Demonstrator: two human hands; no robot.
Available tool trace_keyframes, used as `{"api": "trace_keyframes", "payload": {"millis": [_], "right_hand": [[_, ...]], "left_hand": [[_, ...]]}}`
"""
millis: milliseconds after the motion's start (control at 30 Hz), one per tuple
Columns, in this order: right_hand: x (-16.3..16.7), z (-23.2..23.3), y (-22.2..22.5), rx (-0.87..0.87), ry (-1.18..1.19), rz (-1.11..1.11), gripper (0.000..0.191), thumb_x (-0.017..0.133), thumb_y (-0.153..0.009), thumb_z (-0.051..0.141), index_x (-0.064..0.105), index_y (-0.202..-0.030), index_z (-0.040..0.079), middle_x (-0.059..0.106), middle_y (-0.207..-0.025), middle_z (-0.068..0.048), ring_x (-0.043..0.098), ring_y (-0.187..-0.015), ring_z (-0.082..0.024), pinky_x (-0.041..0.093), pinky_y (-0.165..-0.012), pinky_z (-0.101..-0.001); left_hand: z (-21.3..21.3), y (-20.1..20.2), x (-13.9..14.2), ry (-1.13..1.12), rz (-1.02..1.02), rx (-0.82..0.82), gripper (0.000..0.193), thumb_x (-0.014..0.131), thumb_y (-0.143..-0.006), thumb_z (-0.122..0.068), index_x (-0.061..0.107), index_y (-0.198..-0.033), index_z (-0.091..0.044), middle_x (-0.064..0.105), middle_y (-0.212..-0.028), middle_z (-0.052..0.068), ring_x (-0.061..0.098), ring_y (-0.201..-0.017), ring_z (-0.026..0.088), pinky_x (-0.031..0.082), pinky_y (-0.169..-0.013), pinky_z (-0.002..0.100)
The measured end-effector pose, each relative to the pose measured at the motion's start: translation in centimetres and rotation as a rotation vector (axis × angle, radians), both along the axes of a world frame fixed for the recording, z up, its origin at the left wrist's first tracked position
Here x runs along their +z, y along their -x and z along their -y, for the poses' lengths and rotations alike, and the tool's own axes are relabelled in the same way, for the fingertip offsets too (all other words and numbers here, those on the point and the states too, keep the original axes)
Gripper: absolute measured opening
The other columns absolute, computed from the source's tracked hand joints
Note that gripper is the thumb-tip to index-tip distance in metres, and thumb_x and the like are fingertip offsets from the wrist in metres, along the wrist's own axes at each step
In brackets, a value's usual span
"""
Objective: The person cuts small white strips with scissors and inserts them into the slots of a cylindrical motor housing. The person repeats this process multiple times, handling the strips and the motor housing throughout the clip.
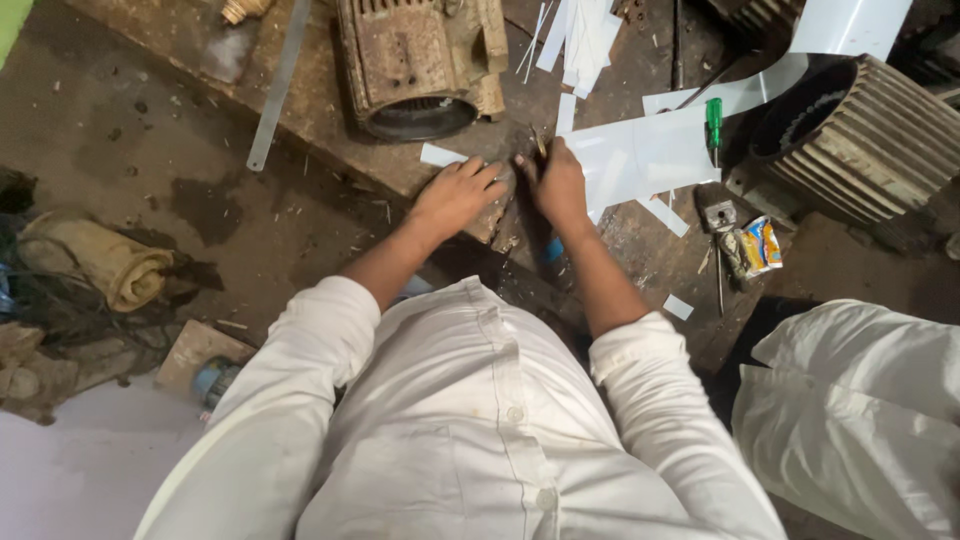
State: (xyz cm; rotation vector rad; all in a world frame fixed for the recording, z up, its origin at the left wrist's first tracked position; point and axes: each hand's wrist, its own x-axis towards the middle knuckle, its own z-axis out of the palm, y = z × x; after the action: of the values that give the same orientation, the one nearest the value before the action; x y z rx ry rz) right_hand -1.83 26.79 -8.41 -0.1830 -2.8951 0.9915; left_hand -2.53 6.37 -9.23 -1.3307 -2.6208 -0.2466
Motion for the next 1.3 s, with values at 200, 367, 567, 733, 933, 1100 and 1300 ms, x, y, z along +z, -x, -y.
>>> {"api": "trace_keyframes", "payload": {"millis": [200,367,567,733,933,1100,1300], "right_hand": [[3.6,1.7,-3.4,-0.030,-0.064,-0.285,0.050,0.077,-0.087,0.008,0.056,-0.131,-0.002,0.060,-0.123,-0.026,0.056,-0.111,-0.047,0.047,-0.096,-0.0510],[7.9,5.1,-5.8,0.038,-0.048,-0.448,0.054,0.082,-0.087,0.011,0.058,-0.135,0.004,0.063,-0.126,-0.017,0.059,-0.116,-0.040,0.048,-0.098,-0.0475],[9.4,10.4,-5.4,0.011,-0.121,-0.538,0.044,0.085,-0.087,0.009,0.064,-0.126,0.004,0.064,-0.117,-0.015,0.062,-0.107,-0.036,0.051,-0.092,-0.0447],[7.9,15.0,-5.0,-0.007,-0.050,-0.544,0.043,0.085,-0.084,0.008,0.069,-0.124,0.007,0.066,-0.114,-0.013,0.065,-0.101,-0.034,0.054,-0.086,-0.0424],[3.4,18.4,-2.2,-0.247,0.241,-0.457,0.038,0.080,-0.084,0.005,0.071,-0.121,0.008,0.066,-0.107,-0.012,0.069,-0.098,-0.029,0.055,-0.083,-0.0366],[-0.9,19.6,1.2,-0.427,0.227,-0.505,0.025,0.079,-0.089,0.007,0.072,-0.113,0.006,0.065,-0.100,-0.012,0.067,-0.093,-0.028,0.054,-0.082,-0.0369],[-2.4,20.6,2.9,-0.493,0.162,-0.512,0.020,0.077,-0.091,0.006,0.070,-0.109,0.003,0.062,-0.100,-0.015,0.065,-0.092,-0.032,0.053,-0.081,-0.0385]], "left_hand": [[0.5,2.3,3.1,-0.162,0.061,-0.024,0.025,0.061,-0.094,-0.014,0.066,-0.118,-0.011,0.059,-0.132,0.012,0.063,-0.110,0.030,0.055,-0.082,0.040],[1.1,1.7,7.3,-0.747,0.476,0.082,0.025,0.063,-0.098,-0.005,0.064,-0.124,-0.005,0.057,-0.112,0.022,0.062,-0.102,0.043,0.054,-0.085,0.048],[4.5,3.6,9.0,-0.798,0.846,0.176,0.024,0.071,-0.087,-0.005,0.063,-0.109,-0.002,0.071,-0.096,0.016,0.073,-0.084,0.029,0.055,-0.074,0.038],[9.5,5.3,10.1,-0.687,1.121,0.190,0.013,0.068,-0.093,-0.006,0.067,-0.105,-0.003,0.075,-0.086,0.011,0.072,-0.070,0.018,0.057,-0.063,0.033],[15.9,8.1,13.8,-0.389,1.111,0.195,0.027,0.060,-0.102,-0.020,0.067,-0.127,-0.013,0.077,-0.088,0.007,0.074,-0.065,0.012,0.057,-0.059,0.029],[20.4,9.7,14.2,-0.405,0.926,0.179,0.023,0.064,-0.100,-0.016,0.071,-0.121,-0.008,0.077,-0.094,0.009,0.073,-0.073,0.014,0.057,-0.066,0.030],[24.2,11.6,12.5,-0.438,1.093,0.355,0.023,0.064,-0.101,-0.019,0.070,-0.120,-0.008,0.075,-0.092,0.007,0.071,-0.072,0.013,0.055,-0.063,0.028]]}}
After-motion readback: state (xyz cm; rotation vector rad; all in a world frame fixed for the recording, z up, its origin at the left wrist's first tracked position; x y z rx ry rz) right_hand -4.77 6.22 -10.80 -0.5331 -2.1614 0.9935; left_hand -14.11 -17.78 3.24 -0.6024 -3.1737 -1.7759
